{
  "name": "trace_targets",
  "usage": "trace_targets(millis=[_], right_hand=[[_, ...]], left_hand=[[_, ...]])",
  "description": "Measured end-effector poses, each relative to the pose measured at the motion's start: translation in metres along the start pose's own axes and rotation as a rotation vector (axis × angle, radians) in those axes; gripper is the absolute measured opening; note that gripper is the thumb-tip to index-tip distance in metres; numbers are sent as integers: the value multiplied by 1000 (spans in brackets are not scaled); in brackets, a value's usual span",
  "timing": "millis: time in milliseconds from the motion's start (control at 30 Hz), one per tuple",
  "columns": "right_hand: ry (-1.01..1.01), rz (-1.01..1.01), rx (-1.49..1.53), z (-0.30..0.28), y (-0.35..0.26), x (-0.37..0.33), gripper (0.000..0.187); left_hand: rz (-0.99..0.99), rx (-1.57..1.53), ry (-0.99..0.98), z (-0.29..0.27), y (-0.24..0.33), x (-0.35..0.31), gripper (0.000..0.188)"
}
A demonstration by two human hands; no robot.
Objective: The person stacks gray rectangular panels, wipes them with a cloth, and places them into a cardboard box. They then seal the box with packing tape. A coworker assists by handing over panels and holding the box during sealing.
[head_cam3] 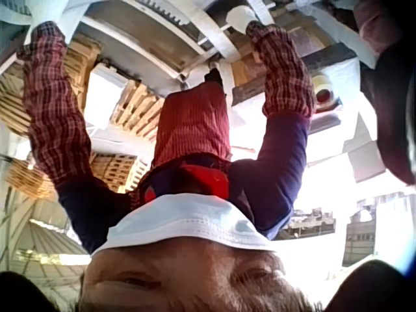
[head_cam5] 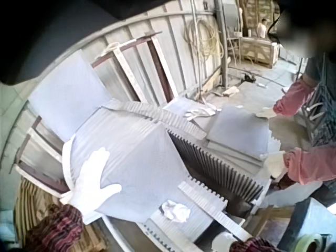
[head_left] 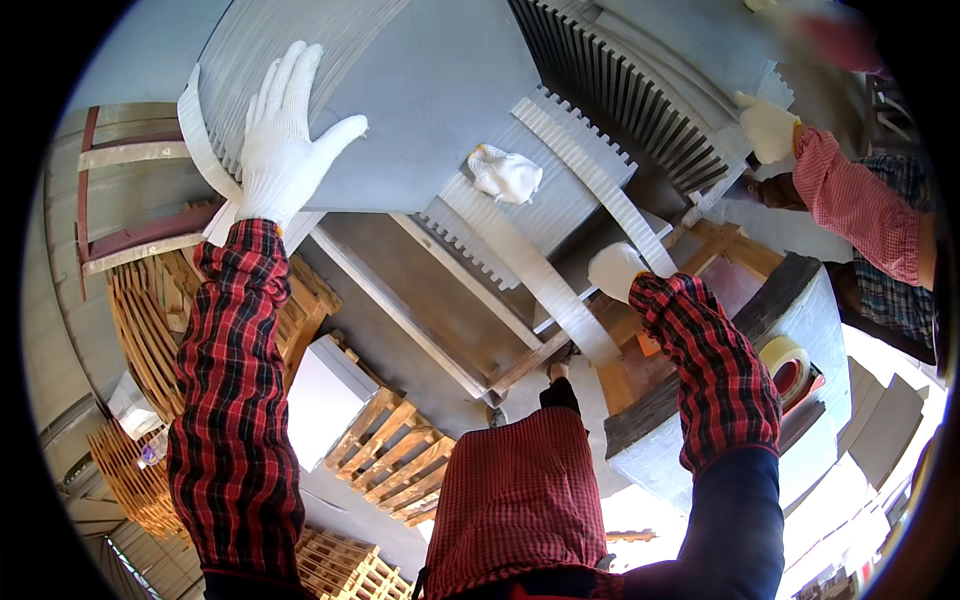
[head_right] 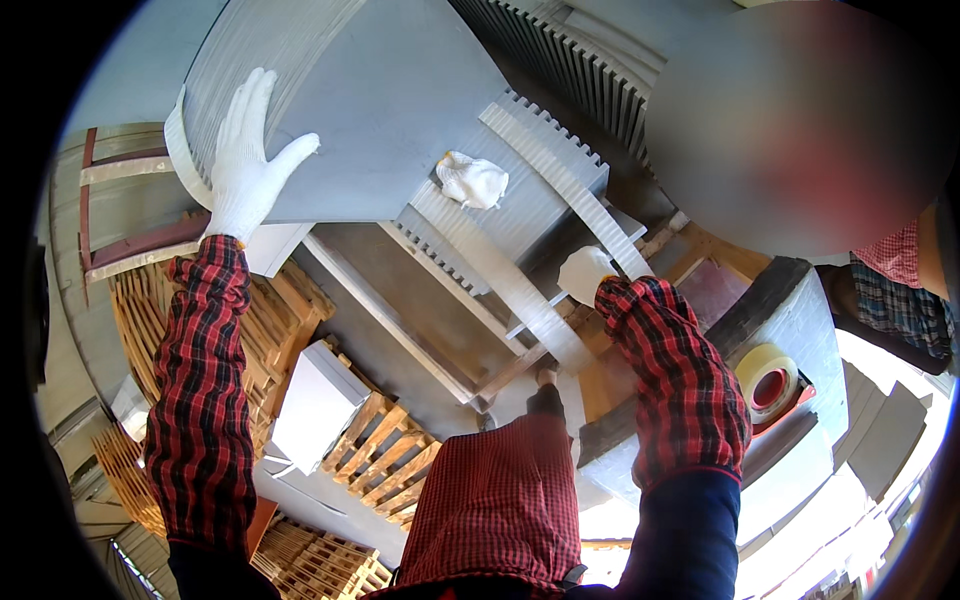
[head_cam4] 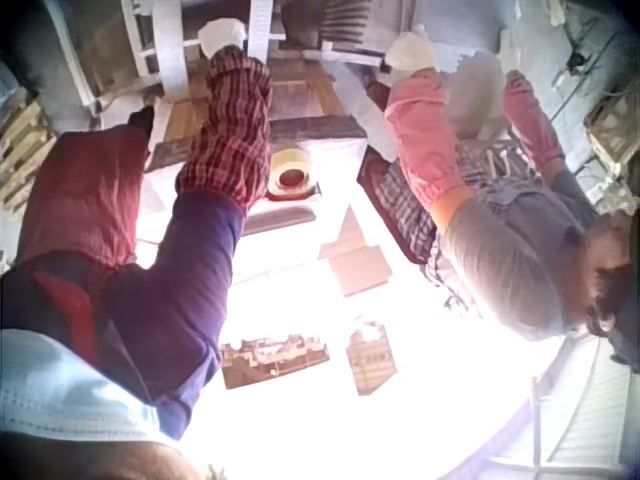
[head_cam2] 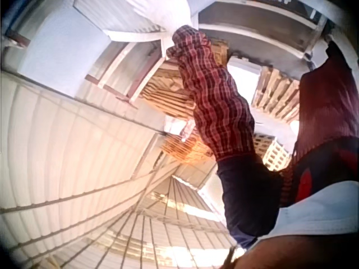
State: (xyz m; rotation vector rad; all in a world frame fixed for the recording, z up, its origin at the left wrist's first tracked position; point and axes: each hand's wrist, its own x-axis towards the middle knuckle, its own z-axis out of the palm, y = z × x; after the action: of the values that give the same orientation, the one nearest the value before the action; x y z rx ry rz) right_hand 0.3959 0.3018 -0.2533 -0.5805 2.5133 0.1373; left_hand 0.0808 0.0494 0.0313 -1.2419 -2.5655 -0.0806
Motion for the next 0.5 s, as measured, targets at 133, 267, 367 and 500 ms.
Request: trace_targets(millis=[133, 267, 367, 500], right_hand=[[-3, -70, 52, -38, -42, -10, 17], [138, -52, 145, -57, -86, -26, 15], [164, 1, 336, -51, -125, -40, 16], [152, 18, 447, -117, -202, -88, 27]], left_hand=[[-3, 22, 6, 3, -5, -4, 86], [-75, 131, -64, 3, 1, -6, 90], [-287, 266, -165, -27, 32, -20, 91], [-147, -88, -167, -59, 43, -144, 73]])
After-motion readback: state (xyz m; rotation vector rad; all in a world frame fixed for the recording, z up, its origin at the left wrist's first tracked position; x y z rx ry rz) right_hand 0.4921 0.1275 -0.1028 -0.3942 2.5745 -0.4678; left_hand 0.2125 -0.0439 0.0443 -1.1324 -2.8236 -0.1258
